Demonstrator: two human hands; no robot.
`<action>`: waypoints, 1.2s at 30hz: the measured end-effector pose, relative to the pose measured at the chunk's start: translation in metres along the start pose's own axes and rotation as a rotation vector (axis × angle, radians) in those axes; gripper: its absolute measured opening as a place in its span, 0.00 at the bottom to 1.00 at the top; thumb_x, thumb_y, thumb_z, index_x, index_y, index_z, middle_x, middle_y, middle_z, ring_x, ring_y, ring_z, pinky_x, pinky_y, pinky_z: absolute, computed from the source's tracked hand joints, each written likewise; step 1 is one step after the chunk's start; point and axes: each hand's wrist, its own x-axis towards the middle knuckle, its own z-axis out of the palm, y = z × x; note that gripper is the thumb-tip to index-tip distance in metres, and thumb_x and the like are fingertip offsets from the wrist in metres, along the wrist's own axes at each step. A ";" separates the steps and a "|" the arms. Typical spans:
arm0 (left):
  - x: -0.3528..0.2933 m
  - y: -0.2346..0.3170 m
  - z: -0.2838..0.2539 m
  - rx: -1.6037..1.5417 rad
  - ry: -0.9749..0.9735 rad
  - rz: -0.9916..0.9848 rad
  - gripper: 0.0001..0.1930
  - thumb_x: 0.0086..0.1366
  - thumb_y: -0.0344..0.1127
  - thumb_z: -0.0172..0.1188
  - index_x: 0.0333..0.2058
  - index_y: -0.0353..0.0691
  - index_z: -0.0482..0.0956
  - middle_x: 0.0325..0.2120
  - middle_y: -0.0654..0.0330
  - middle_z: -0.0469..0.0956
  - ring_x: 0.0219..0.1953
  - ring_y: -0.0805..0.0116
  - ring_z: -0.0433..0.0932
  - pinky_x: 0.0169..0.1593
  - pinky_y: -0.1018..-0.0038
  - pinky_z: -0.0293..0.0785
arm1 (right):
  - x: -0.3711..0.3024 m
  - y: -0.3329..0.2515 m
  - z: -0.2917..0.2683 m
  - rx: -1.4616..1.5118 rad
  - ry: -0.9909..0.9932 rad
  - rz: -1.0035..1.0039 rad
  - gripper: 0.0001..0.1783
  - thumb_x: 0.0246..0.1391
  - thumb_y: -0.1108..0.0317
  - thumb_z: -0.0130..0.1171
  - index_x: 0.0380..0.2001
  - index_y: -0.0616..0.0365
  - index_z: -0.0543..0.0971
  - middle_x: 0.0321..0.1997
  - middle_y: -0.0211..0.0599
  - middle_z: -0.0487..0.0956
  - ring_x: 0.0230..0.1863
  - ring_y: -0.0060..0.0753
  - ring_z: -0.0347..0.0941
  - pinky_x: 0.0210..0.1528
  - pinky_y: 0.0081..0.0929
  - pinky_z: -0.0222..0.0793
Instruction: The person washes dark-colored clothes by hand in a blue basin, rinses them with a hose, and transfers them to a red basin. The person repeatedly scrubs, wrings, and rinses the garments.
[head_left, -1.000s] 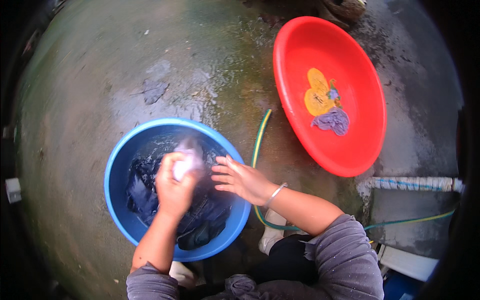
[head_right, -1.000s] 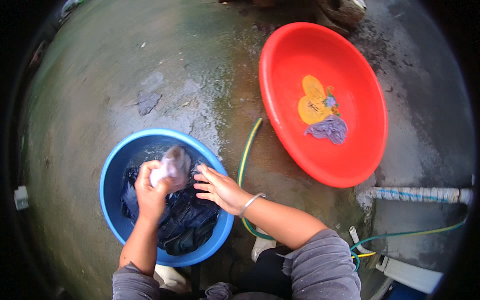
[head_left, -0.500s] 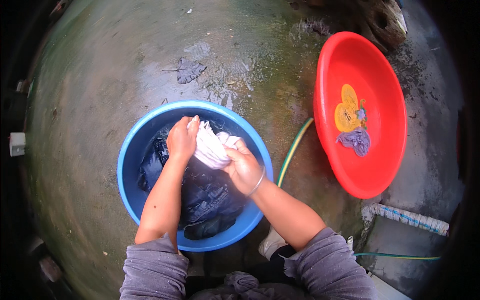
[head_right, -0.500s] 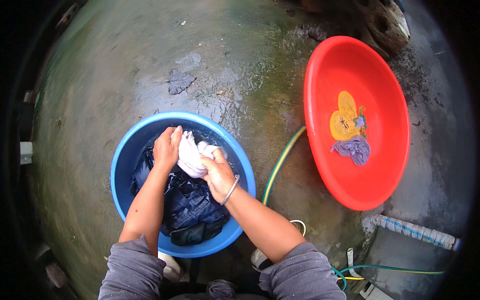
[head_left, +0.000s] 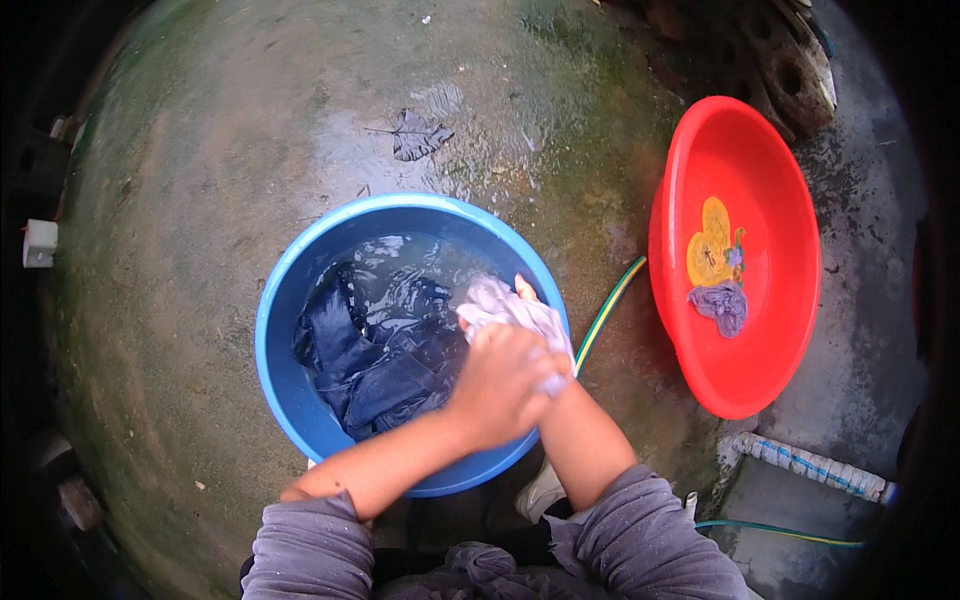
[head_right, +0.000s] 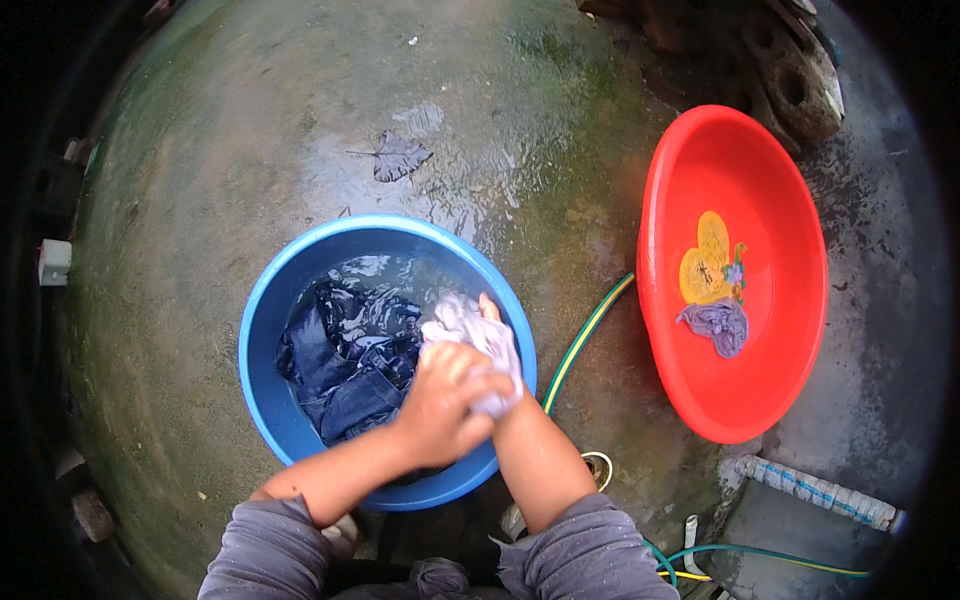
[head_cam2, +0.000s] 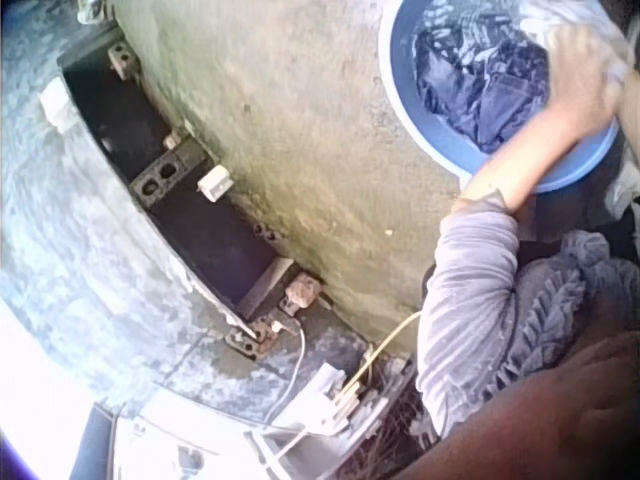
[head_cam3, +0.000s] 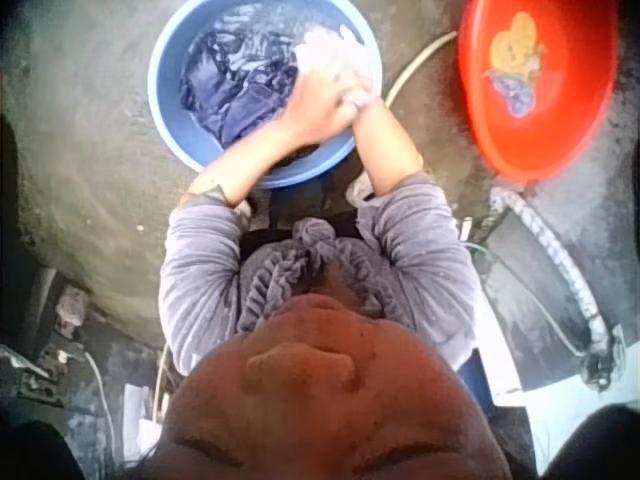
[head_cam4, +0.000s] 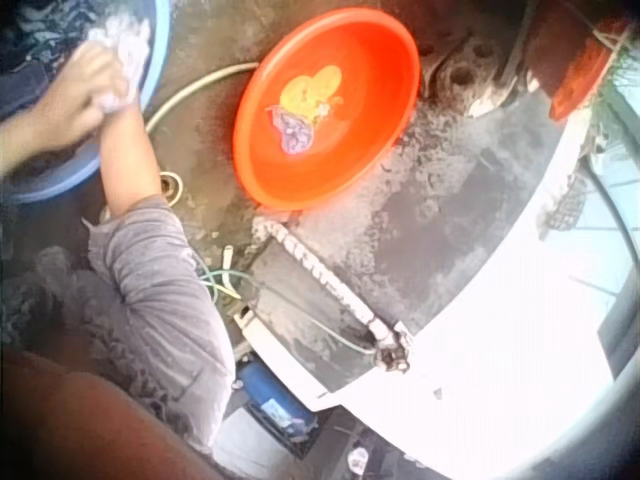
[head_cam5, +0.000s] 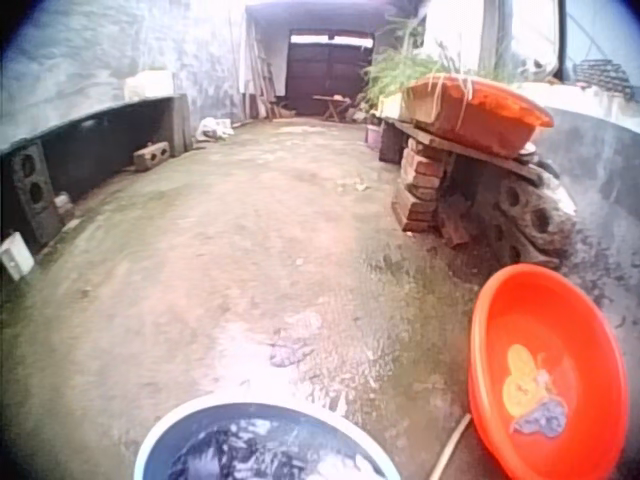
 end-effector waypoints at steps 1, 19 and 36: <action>-0.004 0.009 0.002 0.036 0.009 0.075 0.14 0.38 0.36 0.58 0.30 0.49 0.73 0.31 0.57 0.66 0.38 0.56 0.64 0.45 0.59 0.56 | -0.002 -0.004 0.001 -0.125 0.008 -0.010 0.25 0.53 0.45 0.35 0.41 0.51 0.70 0.43 0.36 0.71 0.42 0.37 0.66 0.48 0.34 0.59; -0.002 -0.133 -0.008 0.753 -0.017 -0.693 0.25 0.50 0.47 0.56 0.46 0.46 0.66 0.37 0.49 0.68 0.42 0.51 0.66 0.44 0.61 0.62 | -0.029 -0.006 0.011 -0.527 0.333 -0.128 0.22 0.54 0.53 0.42 0.47 0.57 0.63 0.45 0.38 0.69 0.47 0.39 0.66 0.50 0.43 0.60; 0.006 -0.007 -0.023 -1.095 0.679 -0.582 0.14 0.59 0.34 0.47 0.42 0.32 0.68 0.37 0.59 0.70 0.40 0.72 0.68 0.47 0.77 0.62 | -0.051 0.019 0.087 -0.836 0.007 -0.560 0.13 0.57 0.64 0.39 0.38 0.60 0.70 0.35 0.31 0.73 0.38 0.21 0.69 0.40 0.19 0.64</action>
